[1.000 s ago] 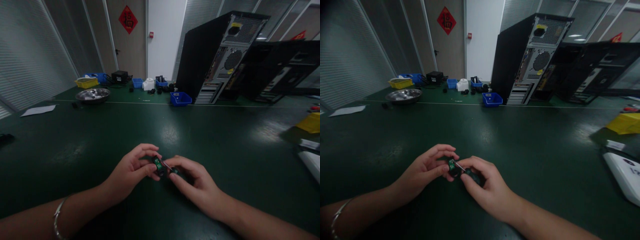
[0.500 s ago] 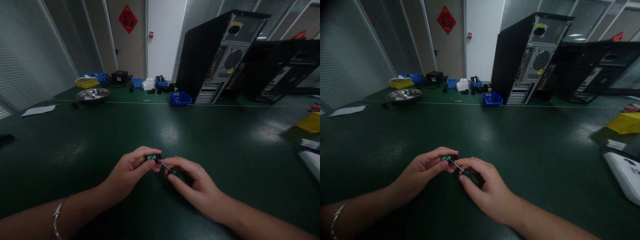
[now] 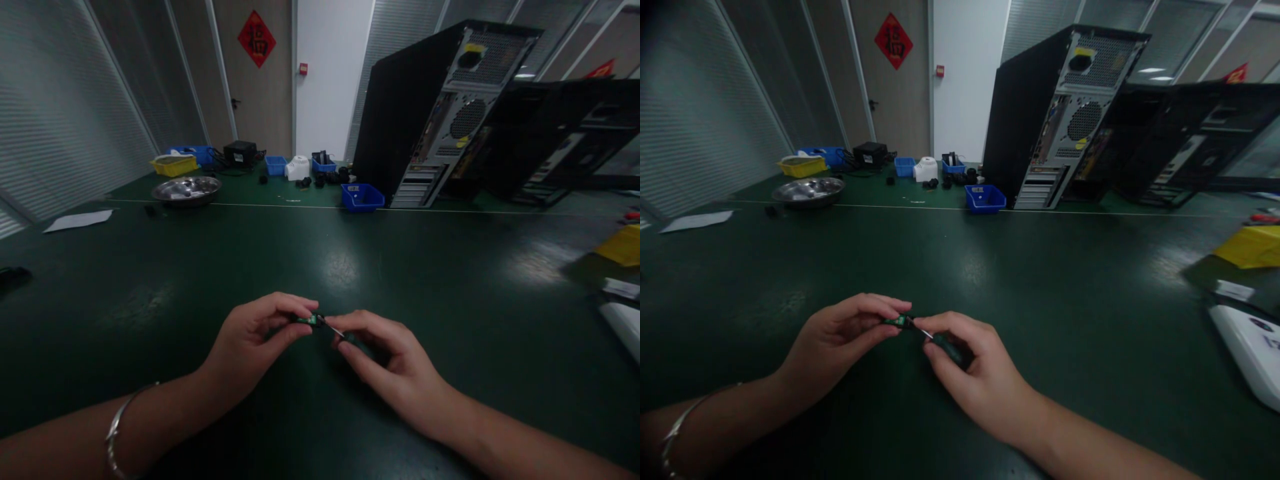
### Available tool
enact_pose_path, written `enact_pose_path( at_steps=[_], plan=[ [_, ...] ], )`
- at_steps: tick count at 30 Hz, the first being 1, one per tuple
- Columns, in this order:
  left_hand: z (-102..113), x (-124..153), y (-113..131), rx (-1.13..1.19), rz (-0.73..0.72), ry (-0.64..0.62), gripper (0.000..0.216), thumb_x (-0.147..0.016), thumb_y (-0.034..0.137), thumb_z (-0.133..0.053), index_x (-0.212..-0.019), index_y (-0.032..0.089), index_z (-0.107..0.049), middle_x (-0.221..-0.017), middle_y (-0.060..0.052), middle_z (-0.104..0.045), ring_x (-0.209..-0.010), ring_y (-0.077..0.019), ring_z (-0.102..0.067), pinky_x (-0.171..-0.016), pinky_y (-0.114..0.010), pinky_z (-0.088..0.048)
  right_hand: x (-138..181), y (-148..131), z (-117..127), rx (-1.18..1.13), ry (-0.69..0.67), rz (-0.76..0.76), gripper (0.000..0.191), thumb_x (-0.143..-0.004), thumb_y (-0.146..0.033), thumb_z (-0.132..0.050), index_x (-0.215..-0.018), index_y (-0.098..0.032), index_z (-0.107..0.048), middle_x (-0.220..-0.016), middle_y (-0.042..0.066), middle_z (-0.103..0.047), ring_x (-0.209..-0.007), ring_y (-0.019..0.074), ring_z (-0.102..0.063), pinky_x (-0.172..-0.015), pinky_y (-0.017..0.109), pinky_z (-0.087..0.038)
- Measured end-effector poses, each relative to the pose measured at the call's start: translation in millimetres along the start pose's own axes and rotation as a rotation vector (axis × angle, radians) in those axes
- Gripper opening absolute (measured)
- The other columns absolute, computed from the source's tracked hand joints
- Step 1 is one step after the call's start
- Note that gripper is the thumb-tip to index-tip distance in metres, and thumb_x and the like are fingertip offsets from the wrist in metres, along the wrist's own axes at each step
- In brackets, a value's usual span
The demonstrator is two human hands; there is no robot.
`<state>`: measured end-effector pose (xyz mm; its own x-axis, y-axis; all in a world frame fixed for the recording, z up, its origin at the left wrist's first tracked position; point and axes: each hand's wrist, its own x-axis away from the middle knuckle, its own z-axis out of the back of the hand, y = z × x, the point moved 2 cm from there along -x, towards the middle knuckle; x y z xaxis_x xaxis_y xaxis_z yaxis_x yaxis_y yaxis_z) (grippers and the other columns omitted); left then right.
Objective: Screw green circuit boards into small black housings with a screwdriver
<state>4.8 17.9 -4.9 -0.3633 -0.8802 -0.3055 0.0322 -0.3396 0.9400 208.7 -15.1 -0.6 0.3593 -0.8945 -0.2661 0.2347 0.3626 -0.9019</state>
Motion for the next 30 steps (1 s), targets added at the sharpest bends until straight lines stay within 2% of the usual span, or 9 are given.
enact_pose_path(
  at_steps=[9,15,18,20,22,25,30],
  plan=[
    [2.8,1.3,6.3,-0.329,-0.171,-0.062,0.019,-0.082,0.003,-0.068,-0.094,0.018,-0.072,-0.102,-0.004,-0.077,-0.098,-0.0168,-0.072,-0.089,-0.026,-0.057,-0.1,0.0,-0.2,0.055,-0.001,-0.014,0.027,-0.089,-0.011,-0.060,-0.111,-0.023,-0.070,-0.103,0.005,-0.074,-0.095,0.0185,-0.069,-0.084,0.031,-0.052],
    [3.6,0.0,5.6,-0.308,-0.182,-0.066,0.019,-0.081,0.003,-0.069,-0.093,0.017,-0.073,-0.101,-0.005,-0.078,-0.096,-0.0168,-0.073,-0.088,-0.025,-0.057,-1.6,0.4,-0.7,-0.011,0.006,-0.053,0.023,-0.087,-0.013,-0.062,-0.107,-0.020,-0.072,-0.102,0.007,-0.073,-0.097,0.0198,-0.068,-0.085,0.032,-0.052],
    [3.2,-1.5,3.6,-0.198,-0.122,-0.067,0.019,-0.082,0.002,-0.068,-0.093,0.017,-0.073,-0.102,-0.005,-0.078,-0.096,-0.0171,-0.073,-0.085,-0.024,-0.059,-1.9,1.3,-1.5,-0.106,-0.004,-0.122,0.020,-0.088,-0.017,-0.063,-0.106,-0.019,-0.072,-0.091,0.005,-0.072,-0.074,0.0144,-0.066,-0.067,0.025,-0.052],
    [2.6,-2.0,2.4,-0.120,-0.094,-0.063,0.019,-0.082,0.002,-0.068,-0.092,0.017,-0.073,-0.101,-0.005,-0.077,-0.097,-0.0173,-0.073,-0.084,-0.024,-0.061,-1.9,2.5,-2.0,-0.189,-0.021,-0.180,0.020,-0.088,-0.022,-0.064,-0.106,-0.018,-0.072,-0.081,0.003,-0.068,-0.052,0.0078,-0.054,-0.047,0.019,-0.043],
    [2.0,-2.1,2.0,-0.074,-0.090,-0.057,0.019,-0.081,0.001,-0.068,-0.090,0.016,-0.073,-0.100,-0.006,-0.078,-0.097,-0.0175,-0.073,-0.084,-0.024,-0.061,-1.6,4.1,-2.5,-0.260,-0.034,-0.235,0.023,-0.088,-0.027,-0.066,-0.107,-0.016,-0.071,-0.073,0.000,-0.063,-0.043,0.0042,-0.042,-0.037,0.017,-0.031],
    [1.7,-2.0,2.7,-0.069,-0.112,-0.047,0.019,-0.080,0.000,-0.069,-0.089,0.017,-0.075,-0.099,-0.006,-0.078,-0.095,-0.0179,-0.074,-0.084,-0.025,-0.061,-0.7,7.1,-3.2,-0.319,-0.049,-0.297,0.029,-0.087,-0.034,-0.068,-0.109,-0.015,-0.070,-0.068,-0.001,-0.059,-0.041,0.0033,-0.040,-0.035,0.015,-0.027],
    [1.0,-1.9,4.9,-0.013,-0.087,-0.031,0.021,-0.079,-0.002,-0.069,-0.088,0.016,-0.075,-0.099,-0.006,-0.078,-0.095,-0.0186,-0.074,-0.083,-0.026,-0.061,0.5,12.7,-3.0,-0.373,-0.069,-0.311,0.031,-0.087,-0.038,-0.068,-0.110,-0.017,-0.069,-0.080,0.003,-0.063,-0.040,0.0026,-0.041,-0.033,0.014,-0.029]
  ],
)
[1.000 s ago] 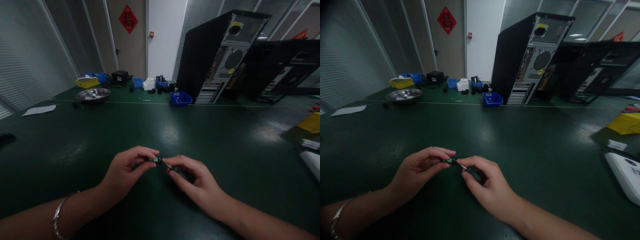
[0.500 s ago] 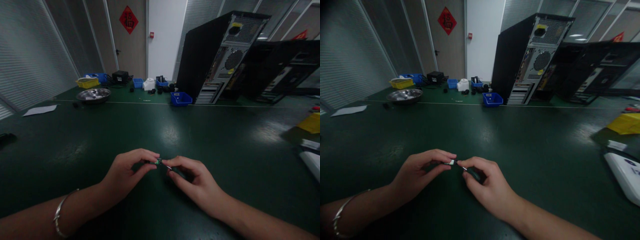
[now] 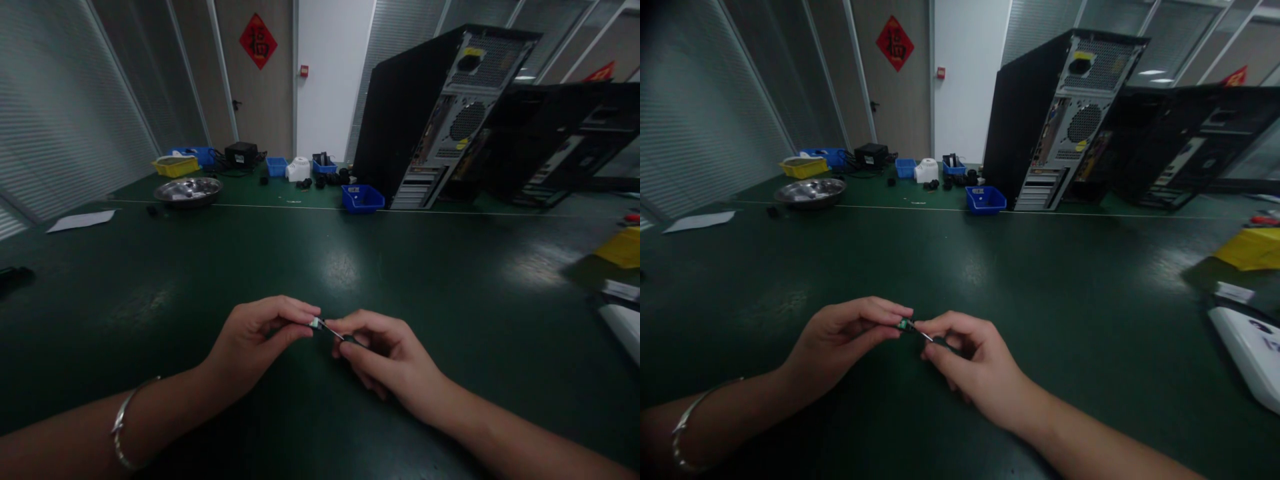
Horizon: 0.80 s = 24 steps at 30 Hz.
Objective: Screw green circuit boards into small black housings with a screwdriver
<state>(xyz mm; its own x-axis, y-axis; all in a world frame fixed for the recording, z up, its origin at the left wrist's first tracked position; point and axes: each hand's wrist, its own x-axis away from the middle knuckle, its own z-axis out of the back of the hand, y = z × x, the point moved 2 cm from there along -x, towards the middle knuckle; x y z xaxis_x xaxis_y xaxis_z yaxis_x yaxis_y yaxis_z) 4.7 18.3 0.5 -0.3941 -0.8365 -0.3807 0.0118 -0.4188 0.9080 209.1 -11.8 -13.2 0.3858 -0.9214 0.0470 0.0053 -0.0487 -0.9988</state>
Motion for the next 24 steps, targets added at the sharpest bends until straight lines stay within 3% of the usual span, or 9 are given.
enact_pose_path(
  at_steps=[7,12,24],
  plan=[
    [-1.9,0.3,0.0,0.083,0.033,0.025,0.022,-0.077,-0.003,-0.070,-0.086,0.016,-0.074,-0.096,-0.005,-0.078,-0.093,-0.0183,-0.074,-0.082,-0.026,-0.062,-0.2,-0.8,-0.4,-0.014,-0.010,0.006,0.031,-0.087,-0.038,-0.068,-0.111,-0.018,-0.069,-0.077,0.002,-0.064,-0.041,0.0034,-0.041,-0.033,0.014,-0.027],
    [-1.3,2.0,-0.5,-0.038,0.018,-0.003,0.018,-0.081,0.000,-0.068,-0.088,0.015,-0.074,-0.098,-0.007,-0.077,-0.094,-0.0184,-0.073,-0.081,-0.025,-0.062,1.8,-8.3,-3.9,0.136,0.074,0.147,0.022,-0.087,-0.031,-0.069,-0.103,-0.018,-0.073,-0.076,0.002,-0.063,-0.052,0.0079,-0.047,-0.042,0.019,-0.035],
    [-5.9,-2.4,0.5,0.194,0.203,0.019,0.015,-0.078,0.002,-0.069,-0.085,0.015,-0.071,-0.091,-0.005,-0.079,-0.087,-0.0190,-0.075,-0.082,-0.030,-0.063,0.8,-9.7,-4.9,0.041,0.020,0.127,0.022,-0.089,-0.033,-0.067,-0.106,-0.020,-0.071,-0.069,-0.001,-0.059,-0.041,0.0039,-0.036,-0.035,0.017,-0.024]
  ],
)
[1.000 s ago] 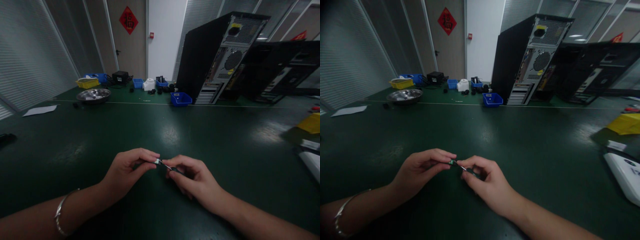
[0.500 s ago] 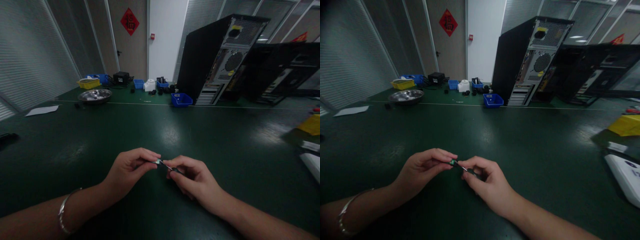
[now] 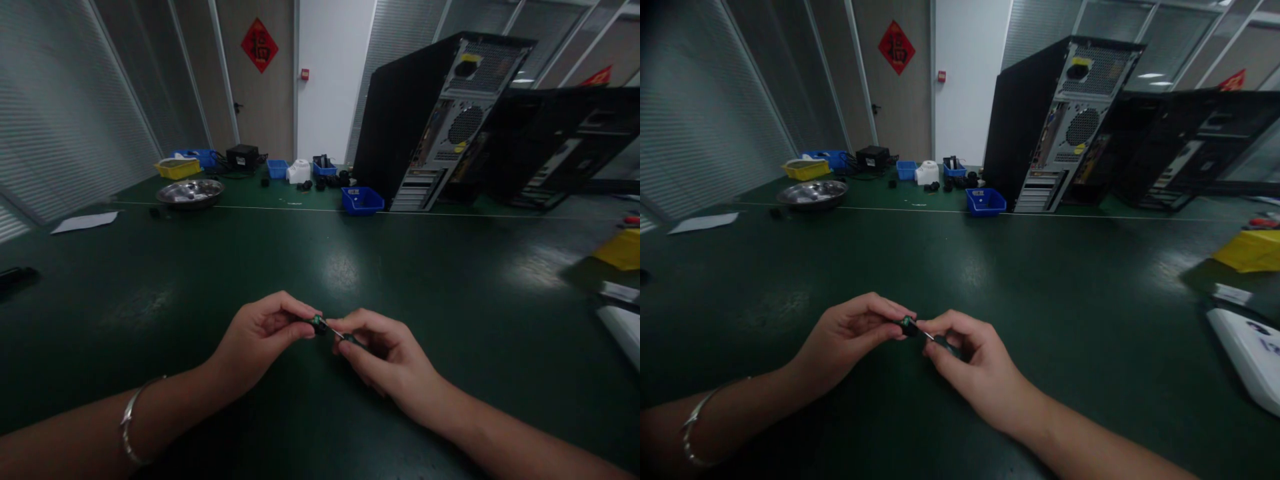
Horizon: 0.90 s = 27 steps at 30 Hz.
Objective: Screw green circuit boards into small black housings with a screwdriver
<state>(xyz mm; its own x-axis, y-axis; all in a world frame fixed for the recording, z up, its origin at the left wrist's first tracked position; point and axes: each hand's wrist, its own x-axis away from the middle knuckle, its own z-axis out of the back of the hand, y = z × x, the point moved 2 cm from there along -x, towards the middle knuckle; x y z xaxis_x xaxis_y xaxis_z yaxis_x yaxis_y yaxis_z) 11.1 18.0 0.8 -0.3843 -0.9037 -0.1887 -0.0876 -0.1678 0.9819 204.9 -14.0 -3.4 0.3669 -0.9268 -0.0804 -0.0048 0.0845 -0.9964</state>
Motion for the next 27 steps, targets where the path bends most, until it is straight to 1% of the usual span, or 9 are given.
enact_pose_path(
  at_steps=[3,6,8,13,15,18,20,24,27],
  plan=[
    [1.1,-0.1,-0.6,-0.020,-0.014,0.002,0.015,-0.078,0.003,-0.069,-0.086,0.015,-0.071,-0.092,-0.005,-0.078,-0.089,-0.0195,-0.075,-0.084,-0.032,-0.062,0.6,-0.3,-0.3,0.016,0.003,0.002,0.021,-0.090,-0.032,-0.066,-0.106,-0.019,-0.071,-0.066,-0.002,-0.058,-0.043,0.0051,-0.037,-0.037,0.018,-0.027],
    [2.8,0.6,-0.7,-0.075,-0.058,0.003,0.015,-0.078,0.002,-0.069,-0.086,0.015,-0.072,-0.094,-0.005,-0.077,-0.091,-0.0190,-0.074,-0.085,-0.031,-0.062,1.2,-1.3,-0.1,0.067,0.022,0.024,0.020,-0.087,-0.031,-0.069,-0.103,-0.018,-0.072,-0.076,0.001,-0.063,-0.057,0.0094,-0.050,-0.049,0.020,-0.038],
    [3.3,1.0,-0.7,-0.091,-0.066,-0.009,0.016,-0.078,0.002,-0.069,-0.086,0.015,-0.072,-0.096,-0.005,-0.077,-0.093,-0.0186,-0.074,-0.085,-0.030,-0.061,1.2,-0.9,0.1,0.079,0.018,0.014,0.021,-0.086,-0.030,-0.069,-0.102,-0.017,-0.072,-0.079,0.003,-0.063,-0.062,0.0104,-0.053,-0.052,0.021,-0.040],
    [4.6,-2.7,-4.5,0.059,0.069,-0.036,0.014,-0.077,0.004,-0.070,-0.087,0.014,-0.069,-0.094,-0.006,-0.077,-0.089,-0.0181,-0.073,-0.081,-0.030,-0.061,-0.3,5.9,2.2,-0.078,-0.042,-0.113,0.029,-0.086,-0.038,-0.070,-0.105,-0.016,-0.069,-0.077,0.001,-0.063,-0.040,0.0021,-0.039,-0.034,0.016,-0.024],
    [6.3,-5.1,-5.8,0.087,0.107,-0.063,0.010,-0.079,0.007,-0.069,-0.087,0.013,-0.068,-0.091,-0.006,-0.076,-0.083,-0.0173,-0.073,-0.075,-0.029,-0.060,-1.1,7.8,3.8,-0.117,-0.041,-0.118,0.030,-0.086,-0.039,-0.070,-0.106,-0.016,-0.069,-0.079,0.002,-0.064,-0.038,0.0013,-0.039,-0.032,0.015,-0.023],
    [9.3,-6.3,-4.8,0.000,0.124,-0.168,0.007,-0.084,0.011,-0.066,-0.090,0.013,-0.067,-0.088,-0.006,-0.073,-0.080,-0.0173,-0.070,-0.072,-0.029,-0.058,-2.1,8.8,6.0,-0.132,-0.010,-0.081,0.028,-0.087,-0.037,-0.070,-0.108,-0.018,-0.068,-0.079,0.002,-0.065,-0.038,0.0015,-0.040,-0.032,0.014,-0.025],
    [10.1,-5.1,-1.8,-0.182,0.096,-0.286,0.008,-0.086,0.014,-0.064,-0.093,0.015,-0.068,-0.089,-0.006,-0.071,-0.083,-0.0184,-0.068,-0.075,-0.031,-0.056,-2.5,8.9,7.0,-0.117,0.014,-0.060,0.028,-0.087,-0.036,-0.069,-0.108,-0.019,-0.068,-0.080,0.002,-0.065,-0.038,0.0015,-0.040,-0.033,0.014,-0.025],
    [7.7,-1.0,5.3,-0.518,-0.091,-0.499,0.011,-0.088,0.014,-0.062,-0.092,0.019,-0.071,-0.089,-0.005,-0.069,-0.088,-0.0200,-0.063,-0.082,-0.033,-0.050,-2.5,8.9,7.7,-0.089,0.031,-0.041,0.028,-0.087,-0.036,-0.069,-0.111,-0.020,-0.068,-0.080,0.002,-0.065,-0.039,0.0019,-0.041,-0.033,0.015,-0.027],
    [5.8,0.1,6.9,-0.569,-0.194,-0.537,0.018,-0.091,0.013,-0.058,-0.103,0.021,-0.069,-0.101,-0.007,-0.070,-0.101,-0.0216,-0.060,-0.093,-0.035,-0.045,-2.1,9.1,7.5,-0.088,0.028,-0.045,0.027,-0.088,-0.035,-0.068,-0.110,-0.020,-0.068,-0.081,0.001,-0.065,-0.038,0.0013,-0.039,-0.034,0.015,-0.026]
  ],
)
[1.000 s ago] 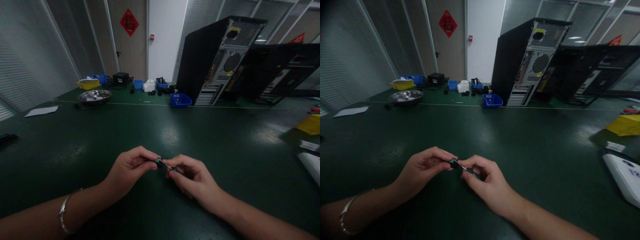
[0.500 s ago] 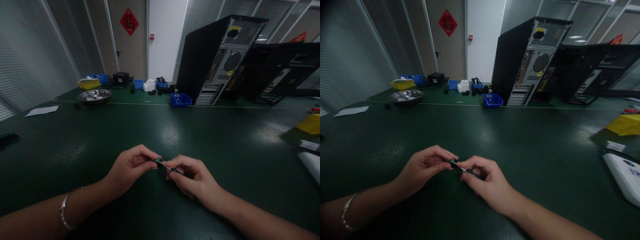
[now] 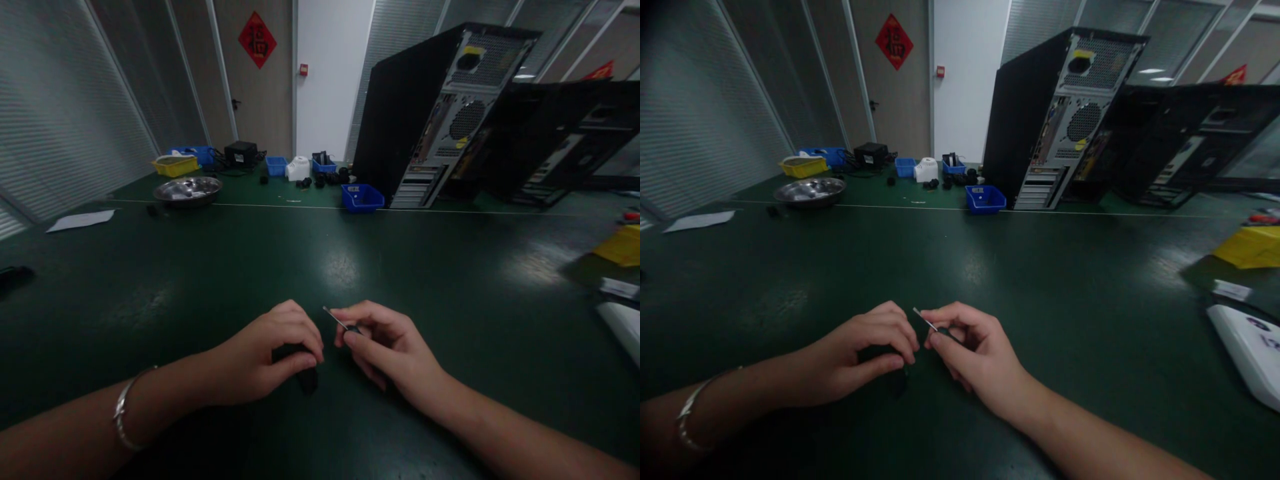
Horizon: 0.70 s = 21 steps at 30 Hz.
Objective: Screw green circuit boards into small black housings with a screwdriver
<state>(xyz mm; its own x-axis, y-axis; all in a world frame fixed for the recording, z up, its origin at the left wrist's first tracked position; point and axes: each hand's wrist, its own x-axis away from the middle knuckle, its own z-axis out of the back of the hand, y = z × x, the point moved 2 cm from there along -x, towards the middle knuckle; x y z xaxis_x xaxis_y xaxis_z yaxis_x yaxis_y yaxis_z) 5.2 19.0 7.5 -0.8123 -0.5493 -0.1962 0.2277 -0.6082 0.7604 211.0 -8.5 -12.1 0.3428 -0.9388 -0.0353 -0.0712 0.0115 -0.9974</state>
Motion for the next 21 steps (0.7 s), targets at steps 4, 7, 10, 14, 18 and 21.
enact_pose_path(
  at_steps=[4,7,10,14,18,21],
  plan=[
    [2.8,-0.4,2.2,-0.142,0.061,0.079,0.024,-0.094,0.020,-0.055,-0.117,0.021,-0.060,-0.113,-0.009,-0.064,-0.107,-0.0242,-0.055,-0.094,-0.038,-0.041,0.5,-1.6,-0.5,0.028,0.004,0.004,0.026,-0.090,-0.034,-0.065,-0.112,-0.020,-0.065,-0.081,0.000,-0.063,-0.041,0.0026,-0.041,-0.034,0.015,-0.029],
    [4.7,-0.2,10.0,-0.307,0.161,0.040,0.024,-0.090,0.039,-0.060,-0.099,0.017,-0.060,-0.093,-0.007,-0.063,-0.084,-0.0243,-0.055,-0.076,-0.037,-0.042,0.6,-6.2,0.1,0.171,0.038,0.090,0.023,-0.091,-0.026,-0.062,-0.114,-0.020,-0.064,-0.088,0.002,-0.064,-0.064,0.0102,-0.059,-0.053,0.021,-0.048],
    [1.3,0.1,19.6,-0.450,0.220,-0.065,0.053,-0.076,0.065,-0.065,-0.091,0.015,-0.060,-0.086,-0.007,-0.061,-0.073,-0.0245,-0.053,-0.065,-0.034,-0.038,1.1,-10.5,0.3,0.409,0.040,0.176,0.026,-0.090,-0.018,-0.060,-0.116,-0.020,-0.062,-0.097,0.005,-0.066,-0.092,0.0187,-0.063,-0.082,0.031,-0.051],
    [-8.1,1.3,27.6,-0.502,0.247,-0.152,0.063,-0.070,0.072,-0.066,-0.096,0.014,-0.061,-0.089,-0.009,-0.062,-0.074,-0.0269,-0.055,-0.064,-0.035,-0.038,2.9,-13.3,-1.4,0.637,-0.060,0.221,0.028,-0.087,-0.008,-0.058,-0.112,-0.020,-0.063,-0.099,0.005,-0.063,-0.091,0.0191,-0.062,-0.082,0.032,-0.050],
    [-11.0,2.6,30.1,-0.456,0.303,-0.174,0.030,-0.082,0.041,-0.068,-0.096,0.015,-0.061,-0.094,-0.009,-0.063,-0.080,-0.0271,-0.056,-0.068,-0.036,-0.041,4.8,-15.4,-4.2,0.716,-0.167,0.228,0.032,-0.084,-0.003,-0.058,-0.110,-0.021,-0.062,-0.105,0.004,-0.060,-0.096,0.0184,-0.060,-0.085,0.031,-0.049],
    [-9.4,2.4,27.2,-0.363,0.326,-0.142,0.024,-0.081,0.032,-0.068,-0.097,0.015,-0.061,-0.096,-0.008,-0.061,-0.085,-0.0259,-0.057,-0.071,-0.036,-0.043,5.0,-16.3,-5.7,0.799,-0.209,0.190,0.030,-0.084,-0.004,-0.060,-0.107,-0.022,-0.062,-0.108,0.004,-0.059,-0.095,0.0182,-0.060,-0.086,0.031,-0.050]
  ],
)
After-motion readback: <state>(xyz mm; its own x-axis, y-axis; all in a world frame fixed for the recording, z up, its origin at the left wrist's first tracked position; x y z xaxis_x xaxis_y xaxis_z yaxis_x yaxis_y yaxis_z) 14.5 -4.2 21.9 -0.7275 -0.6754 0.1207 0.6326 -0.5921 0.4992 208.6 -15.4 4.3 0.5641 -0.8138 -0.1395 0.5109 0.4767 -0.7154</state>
